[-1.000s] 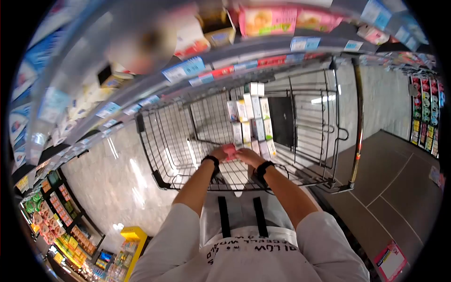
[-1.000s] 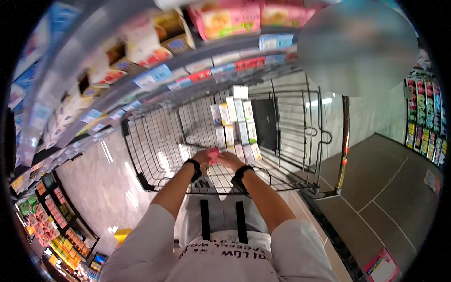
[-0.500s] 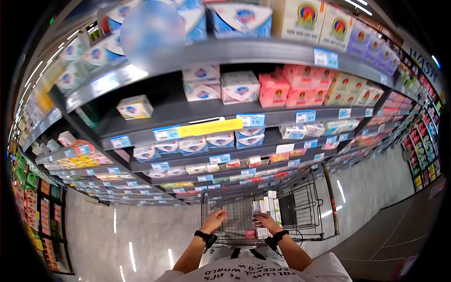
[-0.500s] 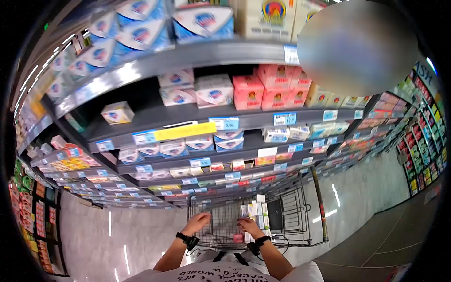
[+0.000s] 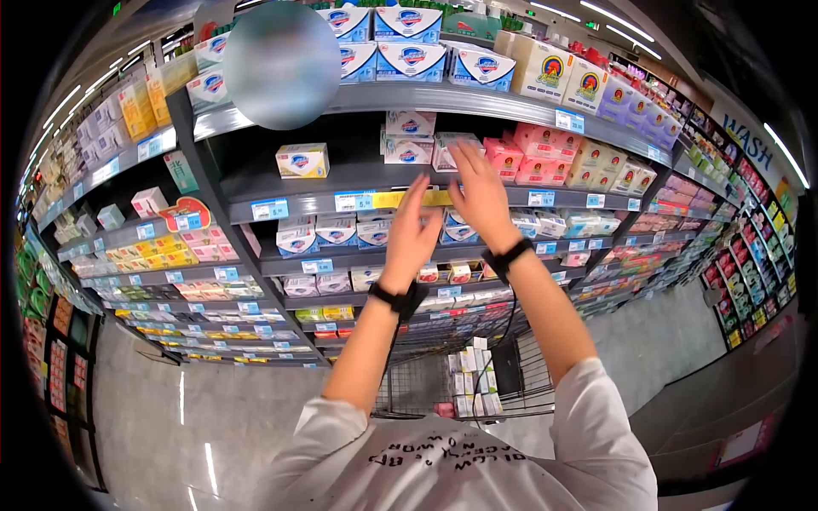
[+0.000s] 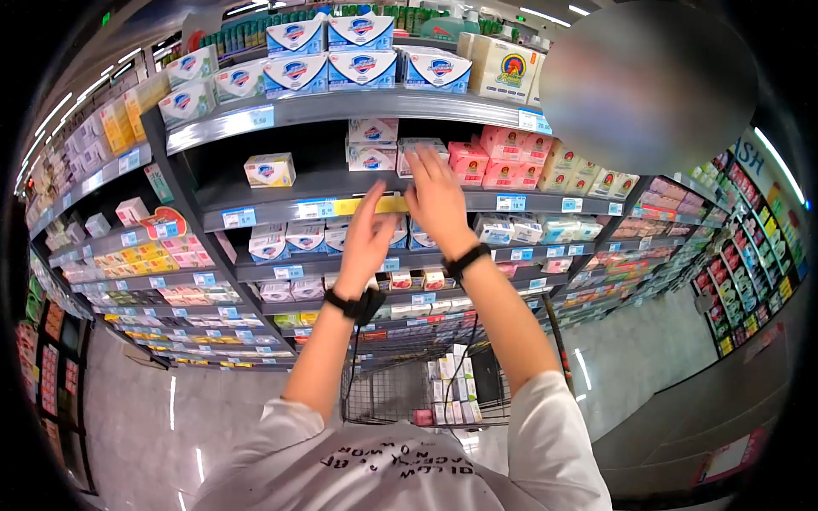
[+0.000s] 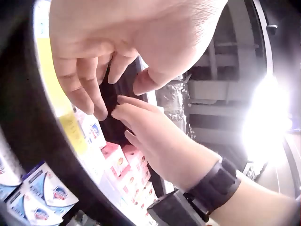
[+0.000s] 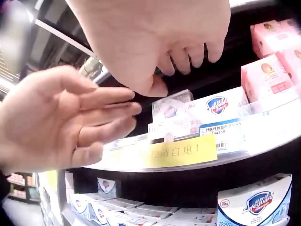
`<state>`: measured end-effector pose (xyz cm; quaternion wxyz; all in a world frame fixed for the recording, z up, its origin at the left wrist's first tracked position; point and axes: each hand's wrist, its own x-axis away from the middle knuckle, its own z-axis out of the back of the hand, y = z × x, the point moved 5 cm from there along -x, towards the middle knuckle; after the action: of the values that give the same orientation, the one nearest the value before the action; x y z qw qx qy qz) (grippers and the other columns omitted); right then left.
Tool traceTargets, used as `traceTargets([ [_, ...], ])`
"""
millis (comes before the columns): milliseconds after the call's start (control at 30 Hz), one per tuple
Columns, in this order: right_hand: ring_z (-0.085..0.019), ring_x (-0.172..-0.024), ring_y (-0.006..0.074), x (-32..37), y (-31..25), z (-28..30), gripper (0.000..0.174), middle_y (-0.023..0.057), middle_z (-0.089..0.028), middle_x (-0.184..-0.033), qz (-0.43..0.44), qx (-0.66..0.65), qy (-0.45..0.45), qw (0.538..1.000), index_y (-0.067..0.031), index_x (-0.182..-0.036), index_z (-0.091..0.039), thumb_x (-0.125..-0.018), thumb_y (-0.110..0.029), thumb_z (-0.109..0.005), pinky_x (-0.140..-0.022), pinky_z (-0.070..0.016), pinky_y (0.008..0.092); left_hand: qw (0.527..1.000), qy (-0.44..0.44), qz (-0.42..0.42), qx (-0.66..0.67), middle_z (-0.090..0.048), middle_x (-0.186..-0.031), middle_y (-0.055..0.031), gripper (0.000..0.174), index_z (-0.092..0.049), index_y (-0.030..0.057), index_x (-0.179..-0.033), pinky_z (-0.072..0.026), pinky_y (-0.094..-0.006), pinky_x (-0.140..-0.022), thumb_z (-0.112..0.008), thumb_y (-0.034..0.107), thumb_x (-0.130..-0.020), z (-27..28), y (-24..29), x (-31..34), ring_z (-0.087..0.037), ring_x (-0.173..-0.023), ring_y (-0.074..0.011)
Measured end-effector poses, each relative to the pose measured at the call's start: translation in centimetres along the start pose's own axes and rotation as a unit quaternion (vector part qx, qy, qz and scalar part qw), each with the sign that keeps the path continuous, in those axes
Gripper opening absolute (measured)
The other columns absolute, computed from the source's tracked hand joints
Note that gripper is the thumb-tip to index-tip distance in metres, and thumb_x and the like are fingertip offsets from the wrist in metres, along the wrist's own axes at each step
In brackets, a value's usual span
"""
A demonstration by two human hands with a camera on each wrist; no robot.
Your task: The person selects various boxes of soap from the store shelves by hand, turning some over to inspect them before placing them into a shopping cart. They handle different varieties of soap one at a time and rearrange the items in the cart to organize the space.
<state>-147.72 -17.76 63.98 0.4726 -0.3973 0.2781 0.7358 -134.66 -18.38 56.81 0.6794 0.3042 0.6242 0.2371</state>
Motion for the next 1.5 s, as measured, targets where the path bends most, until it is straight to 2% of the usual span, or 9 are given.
traceTargets([
  [200,-0.042,-0.130,0.0269,-2.8,2.6,-4.6,0.056,0.0133,-0.047,-0.137,0.010,0.177,-0.071,0.982,-0.0073,-0.131,-0.047,-0.077,-0.015,-0.060,-0.109,-0.0291,0.0459,0.993,0.008,0.015,-0.115,-0.040,-0.140,-0.0267,0.064,-0.033,-0.0050,-0.140,-0.0439,-0.0324,-0.095,-0.052,0.018,-0.084,-3.0,-3.5,-5.8,-0.056,-0.114,-0.0315],
  [267,-0.042,-0.130,0.0264,-2.7,4.1,-6.3,0.052,0.0125,-0.049,-0.136,-0.052,0.177,-0.186,0.965,-0.0080,-0.129,-0.049,-0.079,-0.014,-0.058,-0.109,-0.0282,0.0468,0.991,-0.038,0.072,-0.103,-0.035,-0.142,-0.0295,0.068,-0.030,-0.0081,-0.138,-0.0280,-0.0378,-0.110,-0.051,0.026,-0.083,-3.4,-4.4,-5.9,-0.032,-0.135,-0.0385],
  [433,-0.060,-0.091,0.0274,-3.2,4.0,-5.9,0.023,0.0094,-0.061,-0.093,0.046,0.185,-0.105,0.976,-0.0087,-0.099,-0.053,-0.076,-0.010,-0.058,-0.076,-0.0495,0.0398,0.993,0.049,0.004,-0.105,-0.056,-0.117,-0.0269,0.056,-0.042,-0.0081,-0.130,-0.0424,-0.0378,-0.095,-0.053,0.020,-0.083,-3.6,-4.6,-5.5,-0.053,-0.111,-0.0393],
  [600,-0.056,-0.090,0.0290,-3.2,2.1,-2.4,0.041,0.0080,-0.056,-0.095,0.095,0.060,-0.048,0.993,-0.0142,-0.111,-0.059,-0.071,-0.007,-0.066,-0.073,-0.0480,0.0393,0.989,0.121,0.002,-0.083,-0.047,-0.129,-0.0312,0.058,-0.042,-0.0075,-0.131,-0.0427,-0.0404,-0.096,-0.056,0.025,-0.086,-3.2,-3.8,-3.9,-0.050,-0.114,-0.0442],
  [833,-0.055,-0.089,0.0304,7.1,-1.9,4.1,0.048,0.0107,-0.053,-0.093,-0.050,-0.158,-0.042,0.985,-0.0115,-0.110,-0.062,-0.065,-0.010,-0.075,-0.073,-0.0470,0.0393,0.963,0.051,0.174,0.201,-0.052,-0.127,-0.0131,0.058,-0.028,0.0034,-0.144,-0.0473,-0.0221,-0.077,-0.056,0.015,-0.094,-3.9,1.6,7.2,-0.057,-0.093,-0.0108],
  [933,-0.054,-0.087,0.0313,19.1,-0.2,2.0,0.046,0.0127,-0.051,-0.093,-0.195,-0.205,-0.120,0.952,-0.0112,-0.113,-0.060,-0.069,-0.014,-0.075,-0.072,-0.0465,0.0405,0.948,-0.059,0.294,0.104,-0.054,-0.124,-0.0148,0.060,-0.028,0.0035,-0.143,-0.0477,-0.0237,-0.077,-0.058,0.021,-0.093,-7.5,-3.1,15.9,-0.058,-0.093,-0.0118],
  [1067,-0.057,-0.091,0.0322,36.9,1.1,-2.6,0.057,0.0149,-0.053,-0.101,-0.384,-0.295,-0.292,0.825,-0.0079,-0.125,-0.053,-0.072,-0.011,-0.073,-0.077,-0.0496,0.0385,0.804,-0.130,0.575,0.079,-0.056,-0.123,-0.0184,0.065,-0.031,0.0026,-0.141,-0.0505,-0.0314,-0.079,-0.061,0.032,-0.091,-12.2,-14.9,31.2,-0.062,-0.101,-0.0231],
  [1267,-0.061,-0.101,0.0260,59.0,4.9,-10.8,0.059,0.0168,-0.059,-0.118,-0.482,-0.360,-0.383,0.700,-0.0044,-0.132,-0.047,-0.079,-0.012,-0.070,-0.080,-0.0504,0.0343,0.795,-0.200,0.545,-0.174,-0.059,-0.119,-0.0149,0.066,-0.027,0.0059,-0.144,-0.0527,-0.0299,-0.067,-0.059,0.032,-0.093,-15.4,-34.4,47.3,-0.061,-0.089,-0.0174],
  [1500,-0.052,-0.115,0.0395,70.3,8.6,-22.3,0.061,0.0250,-0.052,-0.128,-0.515,-0.345,-0.457,0.637,0.0016,-0.133,-0.044,-0.078,-0.017,-0.062,-0.097,-0.0439,0.0418,0.736,-0.194,0.645,-0.070,-0.058,-0.118,-0.0138,0.068,-0.025,0.0043,-0.145,-0.0517,-0.0326,-0.068,-0.057,0.034,-0.093,-20.4,-46.1,52.7,-0.061,-0.090,-0.0205],
])
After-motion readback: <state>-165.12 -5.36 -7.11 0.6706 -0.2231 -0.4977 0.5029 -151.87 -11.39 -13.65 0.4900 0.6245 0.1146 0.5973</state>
